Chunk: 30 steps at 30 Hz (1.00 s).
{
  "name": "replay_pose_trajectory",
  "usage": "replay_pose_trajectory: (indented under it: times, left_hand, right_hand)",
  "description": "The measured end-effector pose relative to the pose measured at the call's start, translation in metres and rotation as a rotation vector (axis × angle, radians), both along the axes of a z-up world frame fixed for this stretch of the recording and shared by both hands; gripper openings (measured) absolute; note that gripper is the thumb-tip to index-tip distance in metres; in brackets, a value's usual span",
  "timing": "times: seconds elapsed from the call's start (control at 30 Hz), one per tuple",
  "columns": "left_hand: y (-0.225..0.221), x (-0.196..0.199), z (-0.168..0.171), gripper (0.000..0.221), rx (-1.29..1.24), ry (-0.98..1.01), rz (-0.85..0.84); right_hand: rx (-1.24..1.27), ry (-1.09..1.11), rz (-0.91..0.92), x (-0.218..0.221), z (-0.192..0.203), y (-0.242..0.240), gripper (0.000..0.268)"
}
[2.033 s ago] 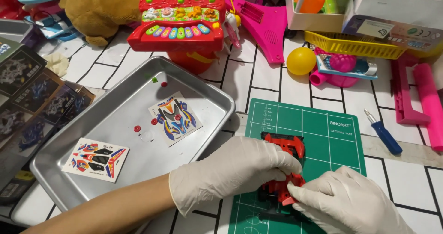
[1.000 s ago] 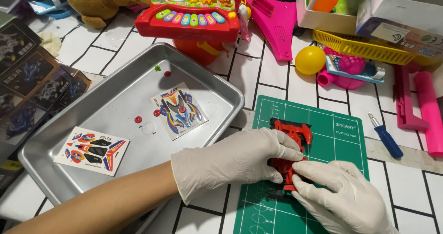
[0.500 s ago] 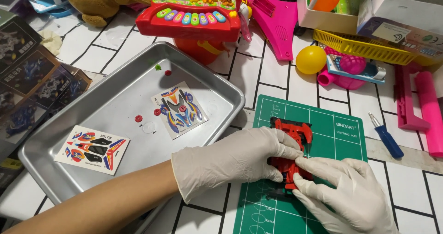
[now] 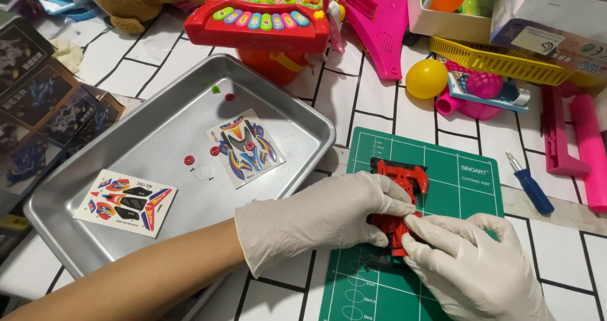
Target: Assembling a red miniature toy car by inserting AA batteries into the chassis and then snapping the plastic body shell into place.
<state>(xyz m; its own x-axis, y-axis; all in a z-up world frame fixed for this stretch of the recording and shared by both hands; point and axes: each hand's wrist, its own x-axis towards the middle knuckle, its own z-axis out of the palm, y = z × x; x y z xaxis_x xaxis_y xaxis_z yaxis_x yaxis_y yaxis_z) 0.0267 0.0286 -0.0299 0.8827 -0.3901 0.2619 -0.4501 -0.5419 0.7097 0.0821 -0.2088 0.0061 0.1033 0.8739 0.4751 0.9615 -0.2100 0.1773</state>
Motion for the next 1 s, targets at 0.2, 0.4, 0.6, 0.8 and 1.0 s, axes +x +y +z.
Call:
replay_pose_trajectory:
  times: [0.2, 0.4, 0.6, 0.8, 1.0]
  left_hand:
    - [0.001, -0.001, 0.003, 0.061, -0.025, 0.027, -0.016]
    - [0.001, 0.002, -0.001, 0.061, -0.008, 0.010, -0.005]
    - [0.001, 0.001, 0.000, 0.062, 0.011, 0.031, 0.009]
    - [0.003, -0.001, 0.006, 0.061, 0.011, 0.004, -0.010]
    - [0.008, 0.000, 0.019, 0.069, 0.017, 0.026, -0.082]
  right_hand:
    - [-0.025, 0.006, -0.003, -0.003, 0.002, 0.002, 0.008]
    - [-0.047, -0.063, 0.016, 0.001, 0.003, 0.003, 0.009]
    - [0.003, 0.035, 0.049, -0.004, 0.007, 0.002, 0.009]
    - [-0.022, 0.090, 0.082, 0.009, 0.000, -0.002, 0.018]
    - [0.278, 0.365, 0.050, 0.011, 0.029, -0.005, 0.019]
